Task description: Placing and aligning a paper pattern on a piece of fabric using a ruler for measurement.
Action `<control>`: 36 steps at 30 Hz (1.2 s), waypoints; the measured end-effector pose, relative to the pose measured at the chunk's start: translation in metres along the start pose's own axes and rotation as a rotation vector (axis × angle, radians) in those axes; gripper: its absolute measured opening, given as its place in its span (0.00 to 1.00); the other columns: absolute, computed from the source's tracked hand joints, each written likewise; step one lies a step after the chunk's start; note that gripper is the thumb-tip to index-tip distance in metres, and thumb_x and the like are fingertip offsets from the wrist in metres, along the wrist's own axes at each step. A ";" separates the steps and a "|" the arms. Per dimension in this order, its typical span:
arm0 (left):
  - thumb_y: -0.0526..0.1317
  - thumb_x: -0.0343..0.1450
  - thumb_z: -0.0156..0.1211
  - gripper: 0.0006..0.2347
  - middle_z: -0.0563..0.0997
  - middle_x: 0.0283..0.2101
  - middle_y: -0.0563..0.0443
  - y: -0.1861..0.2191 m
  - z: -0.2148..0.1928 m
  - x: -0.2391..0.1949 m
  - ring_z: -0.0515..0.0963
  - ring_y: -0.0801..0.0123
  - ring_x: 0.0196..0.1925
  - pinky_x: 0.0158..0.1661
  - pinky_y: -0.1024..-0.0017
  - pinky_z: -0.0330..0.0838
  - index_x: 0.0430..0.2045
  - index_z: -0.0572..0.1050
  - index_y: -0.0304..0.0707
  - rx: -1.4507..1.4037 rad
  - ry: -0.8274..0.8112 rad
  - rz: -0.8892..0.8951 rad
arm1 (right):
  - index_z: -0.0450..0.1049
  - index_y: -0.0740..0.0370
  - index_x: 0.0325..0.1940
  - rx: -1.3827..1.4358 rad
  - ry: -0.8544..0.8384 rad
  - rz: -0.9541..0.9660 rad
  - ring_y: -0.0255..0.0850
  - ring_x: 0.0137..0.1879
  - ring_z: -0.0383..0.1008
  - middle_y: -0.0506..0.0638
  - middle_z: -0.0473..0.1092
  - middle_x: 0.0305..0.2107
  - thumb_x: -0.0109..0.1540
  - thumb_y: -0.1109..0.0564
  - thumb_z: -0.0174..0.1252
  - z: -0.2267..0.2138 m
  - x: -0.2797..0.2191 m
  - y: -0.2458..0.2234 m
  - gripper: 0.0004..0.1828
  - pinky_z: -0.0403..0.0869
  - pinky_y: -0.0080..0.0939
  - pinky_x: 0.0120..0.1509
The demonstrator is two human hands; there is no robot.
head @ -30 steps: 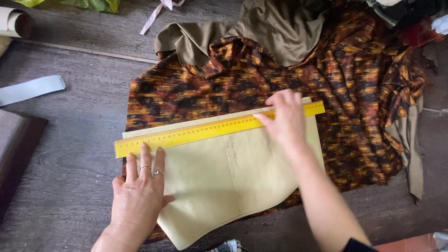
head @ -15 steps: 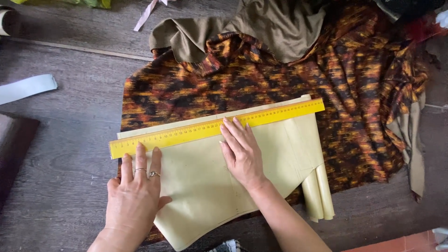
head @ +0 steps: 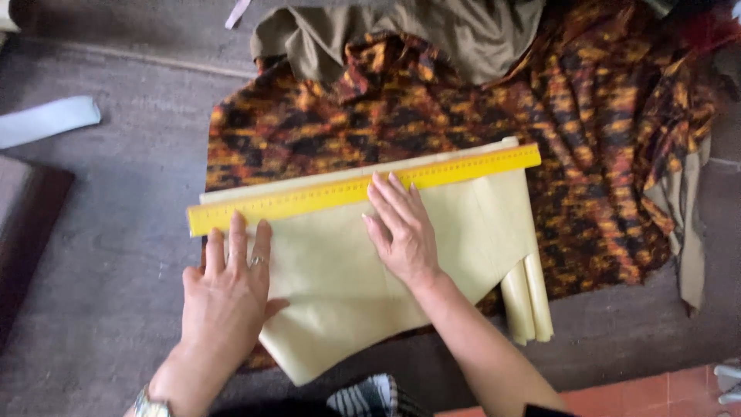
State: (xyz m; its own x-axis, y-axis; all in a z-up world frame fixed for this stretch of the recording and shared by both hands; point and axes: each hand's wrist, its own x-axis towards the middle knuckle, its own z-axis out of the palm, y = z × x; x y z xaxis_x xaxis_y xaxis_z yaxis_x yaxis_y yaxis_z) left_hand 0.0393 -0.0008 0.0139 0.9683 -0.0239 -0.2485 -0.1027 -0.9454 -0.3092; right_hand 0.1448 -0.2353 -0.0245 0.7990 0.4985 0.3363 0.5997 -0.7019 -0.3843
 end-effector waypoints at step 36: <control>0.41 0.73 0.55 0.11 0.73 0.17 0.45 -0.017 0.023 -0.048 0.74 0.65 0.11 0.12 0.69 0.73 0.35 0.73 0.27 -2.160 -0.163 -0.451 | 0.68 0.56 0.63 -0.057 -0.016 -0.015 0.49 0.71 0.56 0.48 0.60 0.64 0.66 0.45 0.51 0.010 -0.008 0.013 0.23 0.56 0.59 0.73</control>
